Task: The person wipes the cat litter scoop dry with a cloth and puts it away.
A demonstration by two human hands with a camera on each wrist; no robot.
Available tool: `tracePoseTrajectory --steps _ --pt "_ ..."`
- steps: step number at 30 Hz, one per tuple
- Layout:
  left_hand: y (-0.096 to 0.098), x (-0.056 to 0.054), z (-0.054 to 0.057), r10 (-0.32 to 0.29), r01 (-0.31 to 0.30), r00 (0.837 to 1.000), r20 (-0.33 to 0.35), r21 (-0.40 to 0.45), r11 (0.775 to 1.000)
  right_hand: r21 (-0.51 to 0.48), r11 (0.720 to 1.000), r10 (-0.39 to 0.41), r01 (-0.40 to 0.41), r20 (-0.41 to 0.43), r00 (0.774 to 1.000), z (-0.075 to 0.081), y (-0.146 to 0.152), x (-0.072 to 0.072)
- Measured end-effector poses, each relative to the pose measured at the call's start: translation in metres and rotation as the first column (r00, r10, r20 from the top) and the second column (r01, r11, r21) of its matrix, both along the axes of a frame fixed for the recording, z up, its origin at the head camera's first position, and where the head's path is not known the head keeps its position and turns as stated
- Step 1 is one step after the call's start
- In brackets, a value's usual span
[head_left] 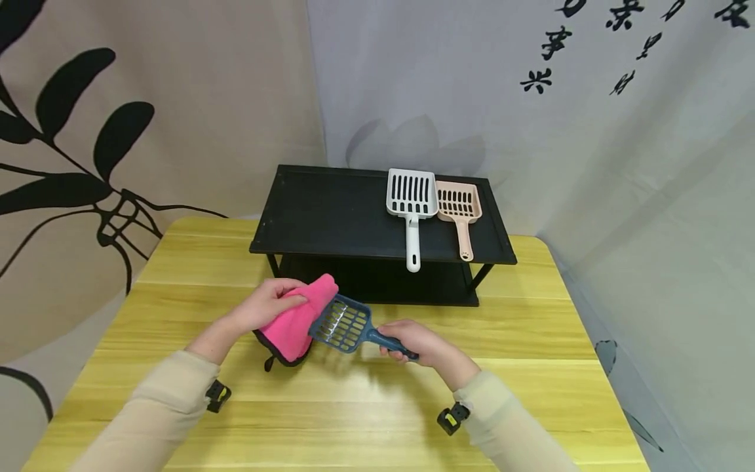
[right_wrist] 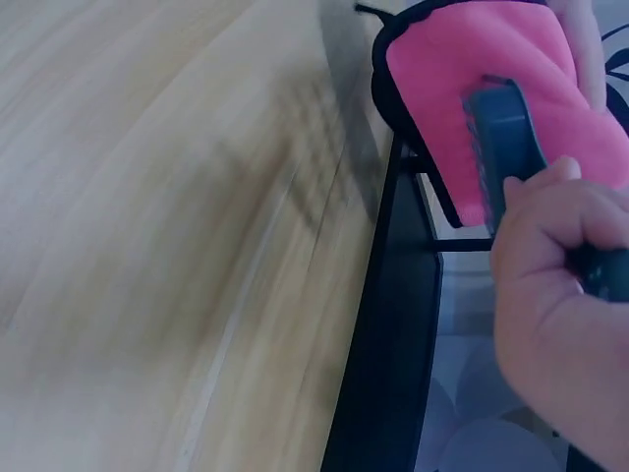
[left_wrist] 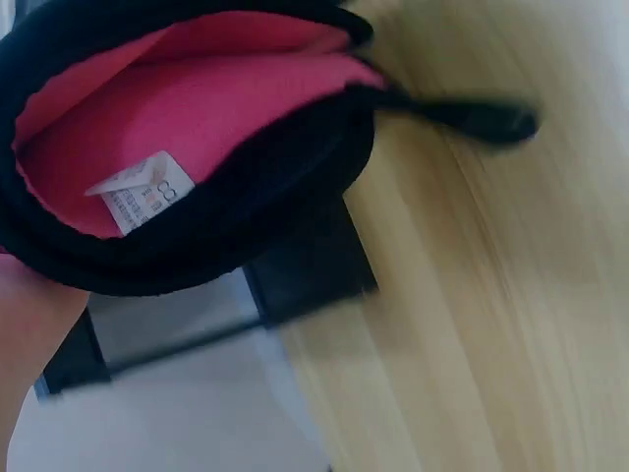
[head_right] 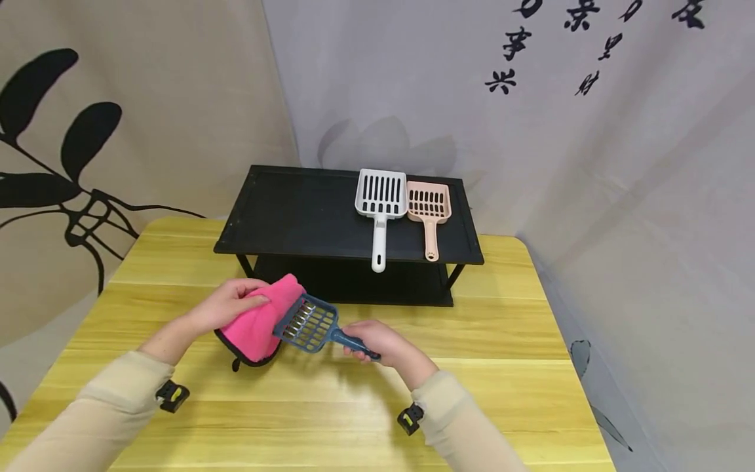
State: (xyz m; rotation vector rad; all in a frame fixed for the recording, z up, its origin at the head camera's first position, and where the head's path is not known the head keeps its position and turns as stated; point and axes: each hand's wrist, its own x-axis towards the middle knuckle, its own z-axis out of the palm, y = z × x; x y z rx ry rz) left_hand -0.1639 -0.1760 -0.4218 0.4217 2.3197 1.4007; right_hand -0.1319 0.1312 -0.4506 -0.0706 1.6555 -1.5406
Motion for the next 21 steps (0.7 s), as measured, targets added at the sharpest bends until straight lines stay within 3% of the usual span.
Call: tracePoseTrajectory --steps 5,11,17,21 --pt "0.026 0.005 -0.004 -0.133 0.133 0.991 -0.002 -0.014 0.991 0.019 1.0 -0.003 0.003 0.014 1.0 0.0 -0.003 0.0" --pt "0.049 0.01 -0.012 -0.289 0.286 0.957 -0.038 -0.063 0.956 -0.036 0.999 -0.007 0.009 0.046 0.999 -0.001 -0.003 0.0" --pt "0.057 0.009 -0.013 -0.342 0.319 0.933 -0.114 -0.18 0.93 -0.117 0.993 -0.014 0.024 0.081 0.997 0.0 -0.002 -0.001" --pt "0.058 0.006 -0.014 -0.359 0.32 0.923 -0.14 -0.24 0.917 -0.12 0.992 -0.015 0.023 0.067 0.998 0.001 -0.001 0.0"
